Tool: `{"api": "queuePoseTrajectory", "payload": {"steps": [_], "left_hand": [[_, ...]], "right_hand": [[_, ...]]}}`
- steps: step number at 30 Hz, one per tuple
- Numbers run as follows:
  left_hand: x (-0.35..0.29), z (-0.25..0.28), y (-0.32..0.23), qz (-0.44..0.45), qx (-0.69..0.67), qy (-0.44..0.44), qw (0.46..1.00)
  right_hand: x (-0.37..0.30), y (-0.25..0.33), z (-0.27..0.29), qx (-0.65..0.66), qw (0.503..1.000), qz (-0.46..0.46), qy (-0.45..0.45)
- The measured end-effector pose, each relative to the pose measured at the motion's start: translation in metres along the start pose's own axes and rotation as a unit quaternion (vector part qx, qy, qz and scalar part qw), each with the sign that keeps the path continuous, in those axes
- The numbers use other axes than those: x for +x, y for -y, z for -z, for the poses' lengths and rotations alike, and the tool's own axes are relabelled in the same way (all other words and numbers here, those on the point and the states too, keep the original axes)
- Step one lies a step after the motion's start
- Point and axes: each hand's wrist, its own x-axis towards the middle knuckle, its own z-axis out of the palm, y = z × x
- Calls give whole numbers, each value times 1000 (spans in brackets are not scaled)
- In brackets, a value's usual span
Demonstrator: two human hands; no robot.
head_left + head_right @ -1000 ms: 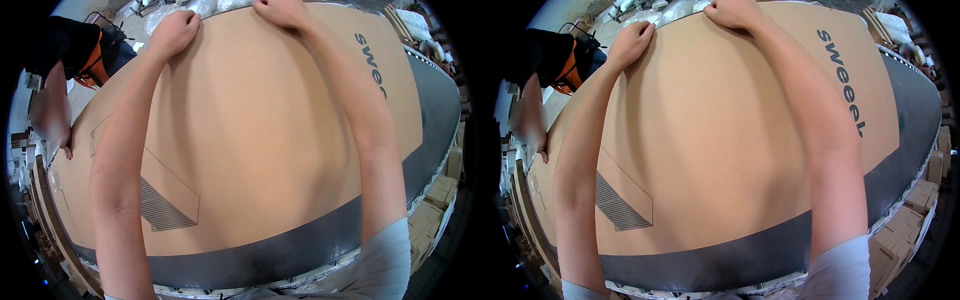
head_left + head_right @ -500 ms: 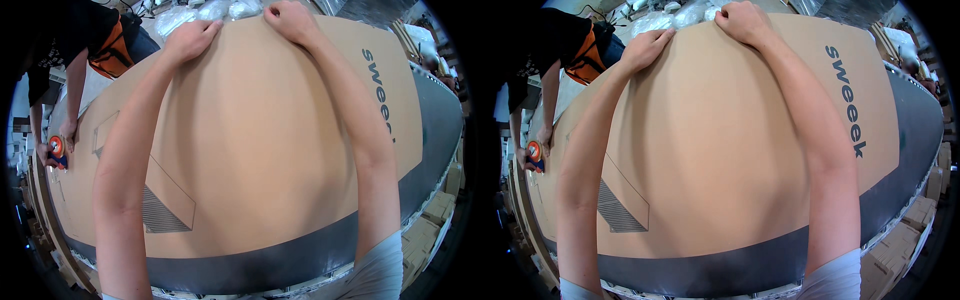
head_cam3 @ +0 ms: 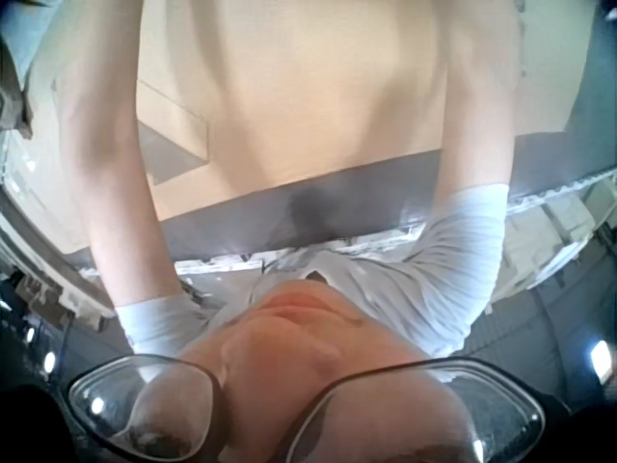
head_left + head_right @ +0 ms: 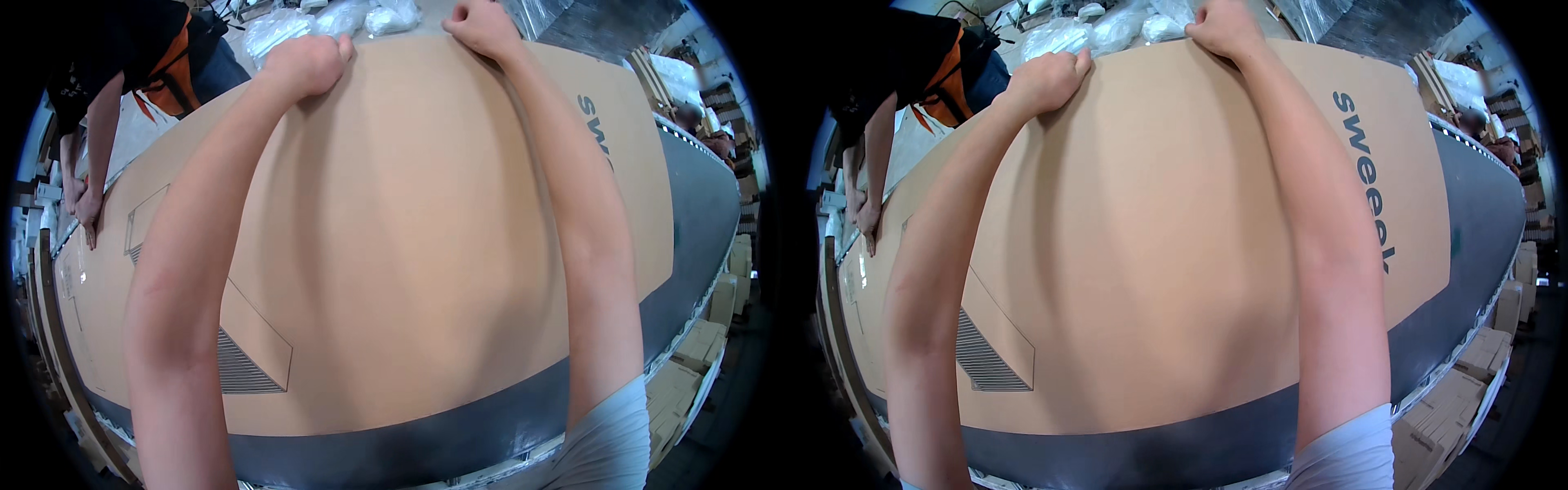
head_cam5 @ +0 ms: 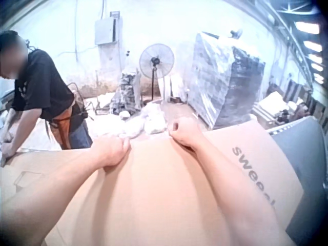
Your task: The person tapes several cardboard boxes closed on a conveyor belt by hand using a tape dispenser.
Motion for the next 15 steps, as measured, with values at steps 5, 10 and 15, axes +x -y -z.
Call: {"api": "queuePoseTrajectory", "payload": {"steps": [5, 10, 15], "left_hand": [[4, 1, -8, -13, 56, -36, 998], [31, -6, -6, -13, -129, -4, 992], [19, -16, -39, 72, -105, -15, 992]], "right_hand": [[8, 5, 0, -108, 965, -92, 219], [-1, 27, 1, -80, 979, -63, 174], [-19, 26, -7, -82, 994, 62, -25]]}}
